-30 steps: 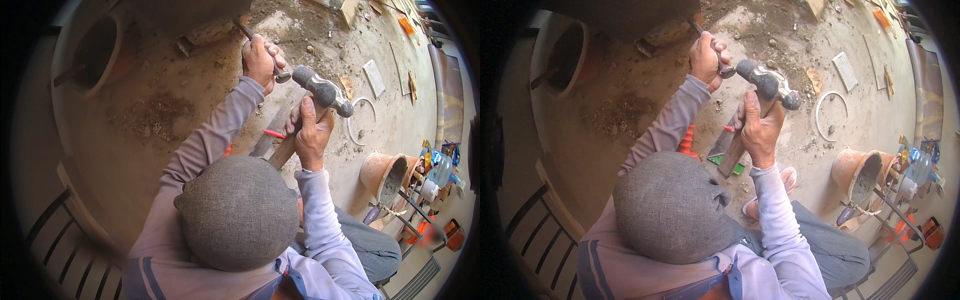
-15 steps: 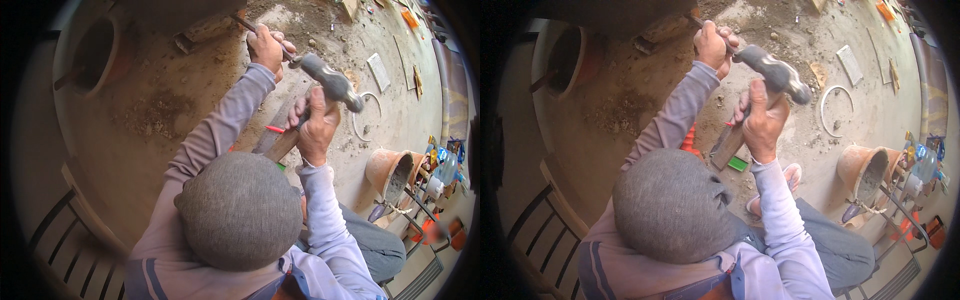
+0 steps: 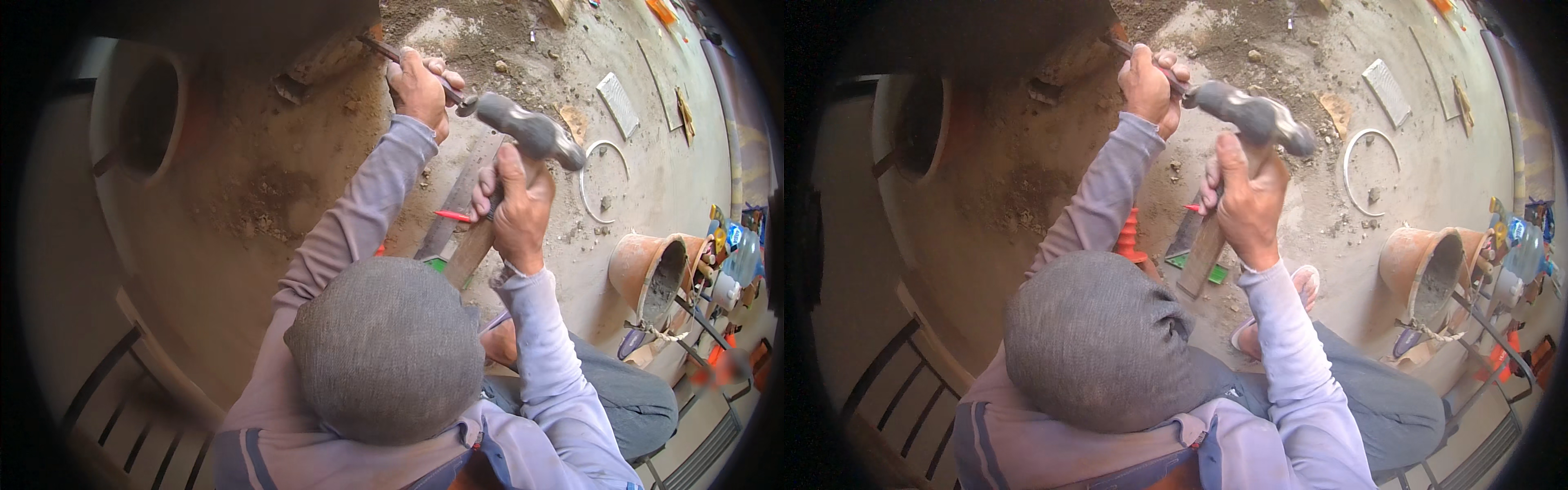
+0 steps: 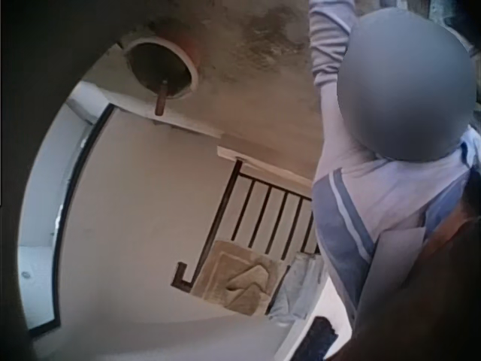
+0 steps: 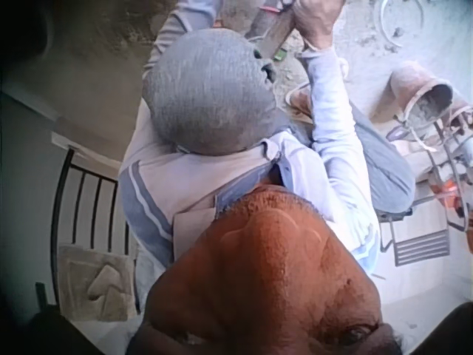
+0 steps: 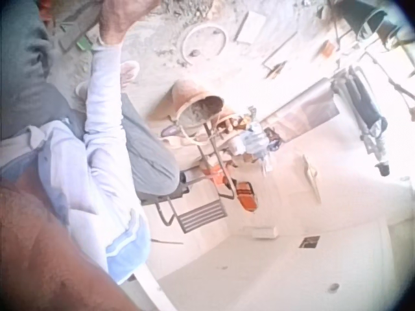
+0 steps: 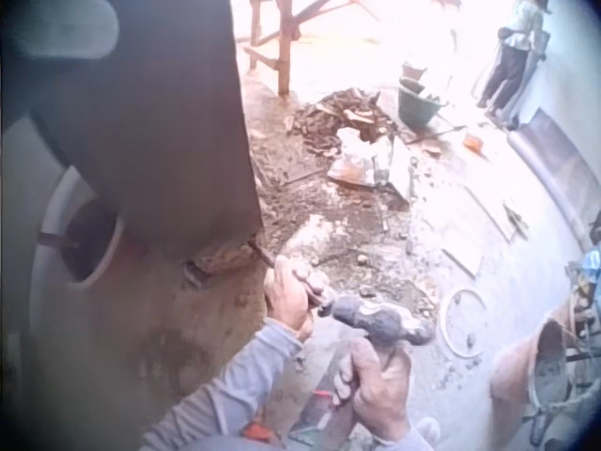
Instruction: The person sits on the floor and uses a hammer and chisel to chip away at the base of a large white appliance. They then use a ruler and a red pen to measure and mark the appliance's base.
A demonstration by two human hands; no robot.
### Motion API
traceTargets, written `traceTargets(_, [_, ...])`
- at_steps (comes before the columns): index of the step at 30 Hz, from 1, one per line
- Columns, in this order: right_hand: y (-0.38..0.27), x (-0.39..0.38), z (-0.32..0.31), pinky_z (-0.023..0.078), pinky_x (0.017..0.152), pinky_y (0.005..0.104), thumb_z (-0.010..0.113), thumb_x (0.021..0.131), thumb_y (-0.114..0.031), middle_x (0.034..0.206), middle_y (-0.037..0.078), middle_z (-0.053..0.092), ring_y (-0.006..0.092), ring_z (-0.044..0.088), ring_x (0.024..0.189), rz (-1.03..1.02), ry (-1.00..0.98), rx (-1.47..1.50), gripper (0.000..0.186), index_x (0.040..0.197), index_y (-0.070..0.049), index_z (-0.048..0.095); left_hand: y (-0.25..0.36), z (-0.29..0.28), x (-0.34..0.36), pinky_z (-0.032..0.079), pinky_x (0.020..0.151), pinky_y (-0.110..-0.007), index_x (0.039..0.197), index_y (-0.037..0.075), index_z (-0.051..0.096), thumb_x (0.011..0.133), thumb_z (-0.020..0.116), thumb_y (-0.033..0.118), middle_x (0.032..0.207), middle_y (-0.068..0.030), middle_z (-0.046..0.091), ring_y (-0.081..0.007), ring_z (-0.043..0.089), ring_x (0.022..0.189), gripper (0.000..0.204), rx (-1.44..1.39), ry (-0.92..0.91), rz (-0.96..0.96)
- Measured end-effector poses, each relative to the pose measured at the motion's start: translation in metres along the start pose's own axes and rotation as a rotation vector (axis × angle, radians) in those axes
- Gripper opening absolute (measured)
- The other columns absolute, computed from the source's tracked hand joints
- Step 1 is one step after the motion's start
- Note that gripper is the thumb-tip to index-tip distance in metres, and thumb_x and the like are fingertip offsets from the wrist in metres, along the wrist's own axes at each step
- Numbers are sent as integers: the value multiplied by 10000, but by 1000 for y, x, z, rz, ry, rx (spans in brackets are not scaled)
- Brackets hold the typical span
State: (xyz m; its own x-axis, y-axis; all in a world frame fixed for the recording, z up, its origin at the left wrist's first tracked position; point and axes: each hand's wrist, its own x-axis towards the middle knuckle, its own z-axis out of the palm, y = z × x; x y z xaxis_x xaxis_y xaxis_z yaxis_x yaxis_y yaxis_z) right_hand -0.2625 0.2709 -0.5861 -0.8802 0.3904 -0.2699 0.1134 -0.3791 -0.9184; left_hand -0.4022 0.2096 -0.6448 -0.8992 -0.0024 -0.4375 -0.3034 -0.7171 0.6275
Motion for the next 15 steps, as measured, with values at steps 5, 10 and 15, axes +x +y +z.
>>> traceTargets(5, [7, 2, -2, 392, 359, 242, 553, 949, -197, 589, 26, 471, 100, 473, 432, -37, -17, 15, 203, 848, -30, 498, -3, 2, 1, 447, 511, -311, 895, 75, 384, 917, 400, 194, 703, -46, 486, -181, 508, 564, 122, 8, 7, -9])
traceTargets(10, [18, -2, -2, 395, 353, 235, 553, 947, -189, 580, 9, 471, 83, 473, 430, -233, 46, 141, 192, 843, -36, 503, -1, 5, 1, 463, 552, -316, 899, 59, 371, 925, 397, 197, 723, -51, 484, -178, 507, 605, 143, 76, -12, -14])
traceTargets(15, [3, 4, -8, 403, 351, 232, 544, 952, -203, 587, 14, 476, 93, 483, 430, -35, -22, 46, 203, 845, -34, 519, -1, 5, 2, 472, 583, -325, 910, 45, 388, 918, 409, 179, 737, -69, 492, -192, 509, 608, 136, 41, -5, 29])
